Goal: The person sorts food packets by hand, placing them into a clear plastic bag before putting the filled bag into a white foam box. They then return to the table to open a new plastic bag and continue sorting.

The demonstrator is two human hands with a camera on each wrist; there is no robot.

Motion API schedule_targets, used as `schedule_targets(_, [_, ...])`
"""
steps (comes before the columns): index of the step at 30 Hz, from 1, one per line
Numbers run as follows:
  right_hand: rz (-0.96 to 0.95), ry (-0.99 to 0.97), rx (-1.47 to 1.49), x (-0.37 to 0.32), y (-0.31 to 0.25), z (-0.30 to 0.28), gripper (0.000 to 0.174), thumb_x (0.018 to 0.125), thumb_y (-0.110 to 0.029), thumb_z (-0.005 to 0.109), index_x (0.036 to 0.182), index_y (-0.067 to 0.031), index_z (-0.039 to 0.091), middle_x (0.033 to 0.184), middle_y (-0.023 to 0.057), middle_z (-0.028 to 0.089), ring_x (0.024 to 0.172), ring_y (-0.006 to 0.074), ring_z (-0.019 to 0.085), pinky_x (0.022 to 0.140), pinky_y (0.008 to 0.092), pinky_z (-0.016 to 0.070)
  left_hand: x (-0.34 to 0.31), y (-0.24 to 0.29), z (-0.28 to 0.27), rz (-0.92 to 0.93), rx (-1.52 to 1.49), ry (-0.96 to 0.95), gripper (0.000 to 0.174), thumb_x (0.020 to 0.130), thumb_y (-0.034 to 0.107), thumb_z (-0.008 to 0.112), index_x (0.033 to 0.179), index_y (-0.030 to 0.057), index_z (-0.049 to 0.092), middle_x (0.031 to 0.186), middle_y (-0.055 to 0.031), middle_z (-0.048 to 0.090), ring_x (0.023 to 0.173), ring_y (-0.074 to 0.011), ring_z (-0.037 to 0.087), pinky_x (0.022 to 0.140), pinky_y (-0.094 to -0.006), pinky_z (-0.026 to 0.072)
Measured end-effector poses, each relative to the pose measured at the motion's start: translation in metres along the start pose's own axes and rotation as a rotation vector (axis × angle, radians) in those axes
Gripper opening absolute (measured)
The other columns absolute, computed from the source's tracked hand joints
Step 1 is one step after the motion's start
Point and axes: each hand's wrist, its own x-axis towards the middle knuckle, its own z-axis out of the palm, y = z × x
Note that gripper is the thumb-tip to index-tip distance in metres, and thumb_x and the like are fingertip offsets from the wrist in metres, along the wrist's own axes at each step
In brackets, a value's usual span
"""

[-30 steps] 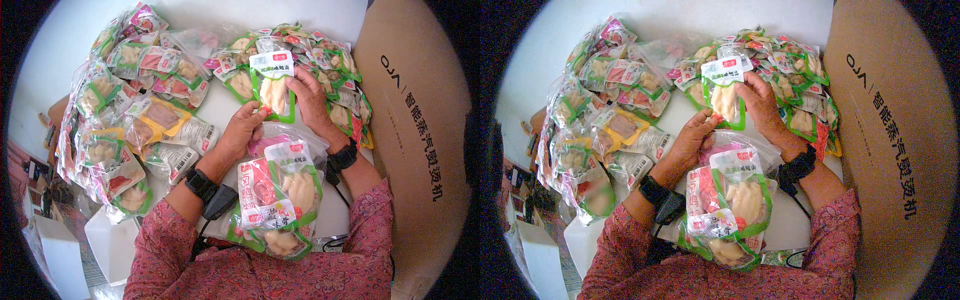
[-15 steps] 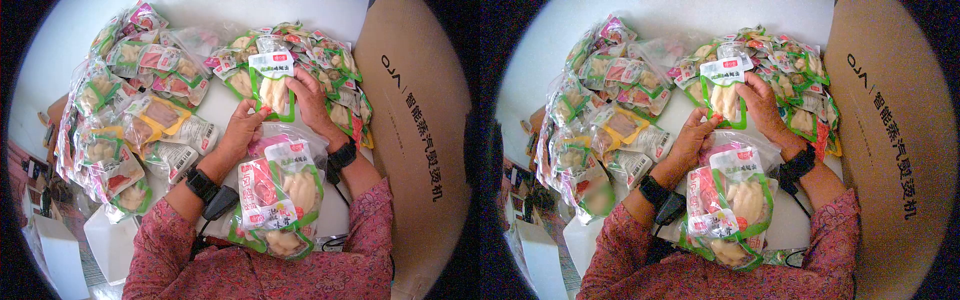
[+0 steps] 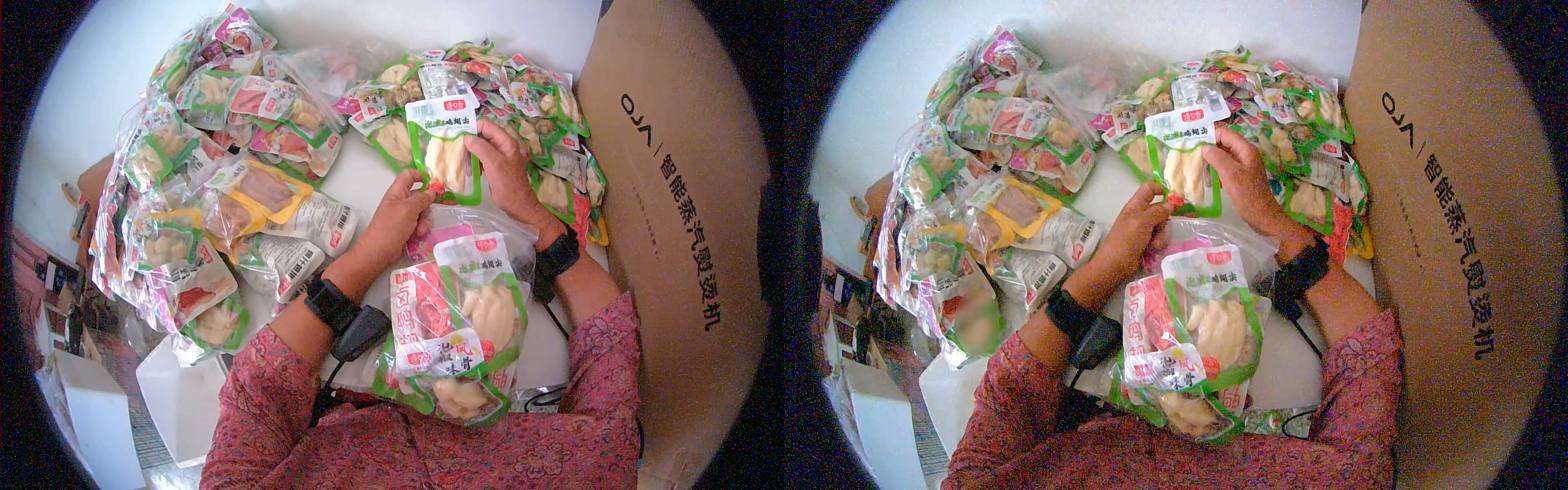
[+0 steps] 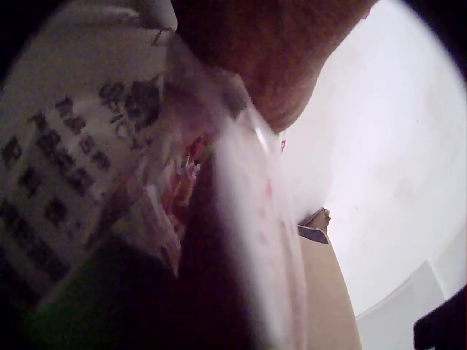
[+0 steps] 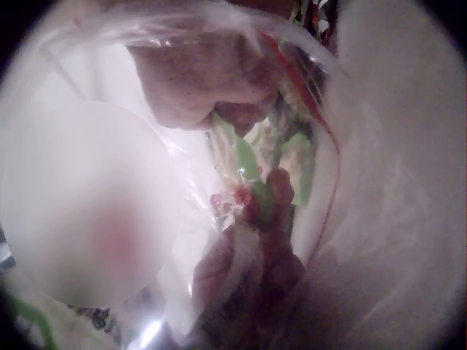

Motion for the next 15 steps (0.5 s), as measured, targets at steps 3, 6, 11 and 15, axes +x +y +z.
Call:
schedule_targets(3, [0.008,-0.007,0.022,0.0006,0.0020,-0.0004,0.017,0.081,-0.009,0.046,0.094,-0.0010,0.055,0.085,-0.0002,0.057,0.076,0.0060,0.051,0.069,0.0215,0.0421,-0.0003,-0.0006,0.0002,0.023,-0.007,-0.033,0.017,0.085,0.017,0.049,0.100,0.0098,0.045,0.047,0.0030,0.037,0.033,-0.0062,0.031,0.028,-0.0220,0.0236])
schedule_targets(6, [0.010,-0.019,0.021,-0.0002,0.0019,-0.0009,0.017,0.081,-0.009,0.046,0.093,-0.0013,0.055,0.085,-0.0004,0.056,0.076,0.0057,0.051,0.068,0.0214,0.0423,-0.0022,0.0024,-0.0007,-0.028,0.031,-0.046,0.017,0.085,0.016,0.050,0.100,0.0095,0.045,0.048,0.0033,0.037,0.033,-0.0065,0.031,0.028,-0.0222,0.0243])
schedule_targets(11, [-0.042,-0.021,-0.022,0.0000,0.0007,0.0001,0.017,0.081,-0.010,0.046,0.094,-0.0018,0.055,0.083,-0.0014,0.056,0.074,0.0048,0.050,0.066,0.0208,0.0424,0.0034,-0.0037,-0.0036,-0.016,0.003,-0.060,0.012,0.084,0.015,0.049,0.093,0.0091,0.047,0.052,0.0035,0.039,0.036,-0.0066,0.034,0.028,-0.0223,0.0262])
schedule_targets(15, [-0.001,-0.042,0.011,-0.0018,-0.0016,0.0005,0.016,0.081,-0.009,0.047,0.092,-0.0011,0.055,0.081,-0.0019,0.054,0.072,0.0051,0.049,0.065,0.0208,0.0420,0.0020,-0.0038,-0.0048,-0.030,-0.006,-0.046,0.011,0.083,0.016,0.051,0.091,0.0086,0.047,0.056,0.0027,0.041,0.038,-0.0058,0.035,0.029,-0.0214,0.0273])
